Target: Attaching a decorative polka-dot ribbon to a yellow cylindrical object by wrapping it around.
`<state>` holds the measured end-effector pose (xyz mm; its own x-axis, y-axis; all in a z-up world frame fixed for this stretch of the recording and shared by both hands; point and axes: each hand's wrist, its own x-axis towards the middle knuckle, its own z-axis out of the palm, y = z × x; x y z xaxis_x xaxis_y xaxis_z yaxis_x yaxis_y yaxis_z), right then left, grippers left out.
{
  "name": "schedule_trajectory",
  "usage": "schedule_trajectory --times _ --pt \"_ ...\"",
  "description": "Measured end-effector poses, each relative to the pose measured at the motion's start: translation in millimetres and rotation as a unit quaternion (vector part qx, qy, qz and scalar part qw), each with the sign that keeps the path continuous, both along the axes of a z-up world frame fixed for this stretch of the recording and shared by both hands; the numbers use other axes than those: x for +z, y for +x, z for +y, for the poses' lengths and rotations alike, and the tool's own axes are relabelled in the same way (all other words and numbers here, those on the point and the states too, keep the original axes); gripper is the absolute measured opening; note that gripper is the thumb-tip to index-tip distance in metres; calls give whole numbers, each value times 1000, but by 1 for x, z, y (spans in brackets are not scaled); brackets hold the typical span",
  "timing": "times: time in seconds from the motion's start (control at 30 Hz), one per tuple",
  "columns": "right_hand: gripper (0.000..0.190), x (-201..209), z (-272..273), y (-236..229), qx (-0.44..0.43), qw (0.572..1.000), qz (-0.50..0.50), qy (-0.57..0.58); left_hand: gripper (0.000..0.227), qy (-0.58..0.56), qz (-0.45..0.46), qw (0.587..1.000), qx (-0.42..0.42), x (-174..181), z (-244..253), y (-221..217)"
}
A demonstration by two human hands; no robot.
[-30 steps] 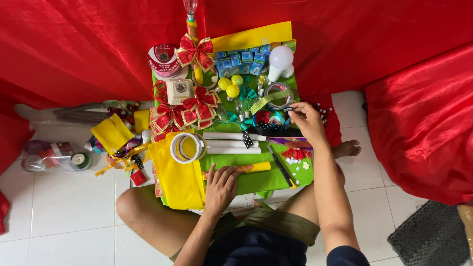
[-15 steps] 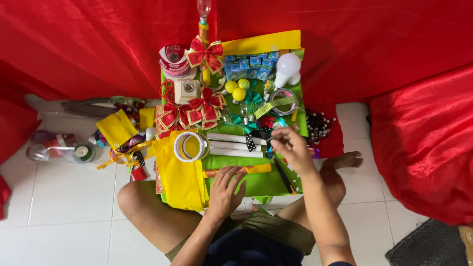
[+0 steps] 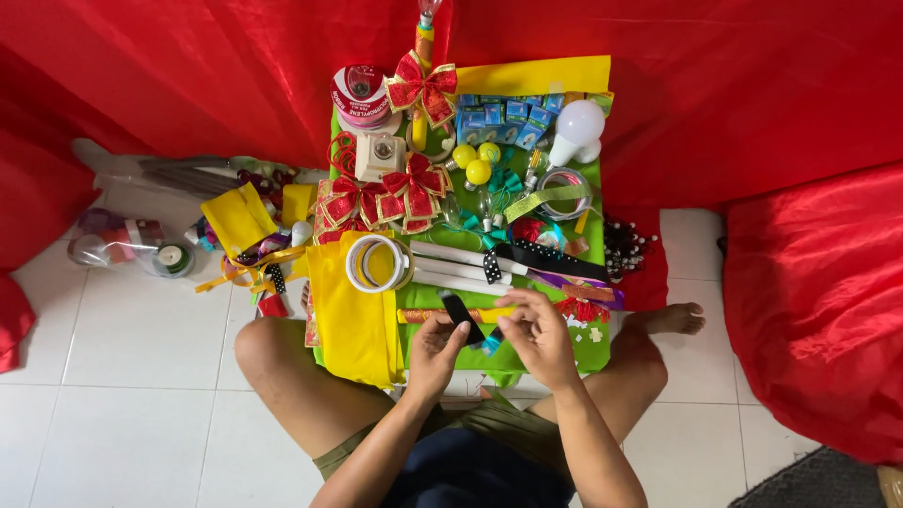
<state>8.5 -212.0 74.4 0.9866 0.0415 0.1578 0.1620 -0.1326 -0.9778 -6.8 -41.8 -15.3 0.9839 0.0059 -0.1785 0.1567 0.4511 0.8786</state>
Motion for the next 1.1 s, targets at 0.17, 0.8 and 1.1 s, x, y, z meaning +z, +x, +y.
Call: schedule_trajectory --times 0.17,0.8,1.1 --pt "25 -41 1 -31 -119 987 93 63 4 -32 24 999 18 15 1 -2" --pt "33 -76 24 -55 -126 859 313 386 6 -20 50 998 34 -2 9 -14" --pt "34 -88 8 -59 -148 897 242 339 3 -51 63 994 78 -28 17 -13"
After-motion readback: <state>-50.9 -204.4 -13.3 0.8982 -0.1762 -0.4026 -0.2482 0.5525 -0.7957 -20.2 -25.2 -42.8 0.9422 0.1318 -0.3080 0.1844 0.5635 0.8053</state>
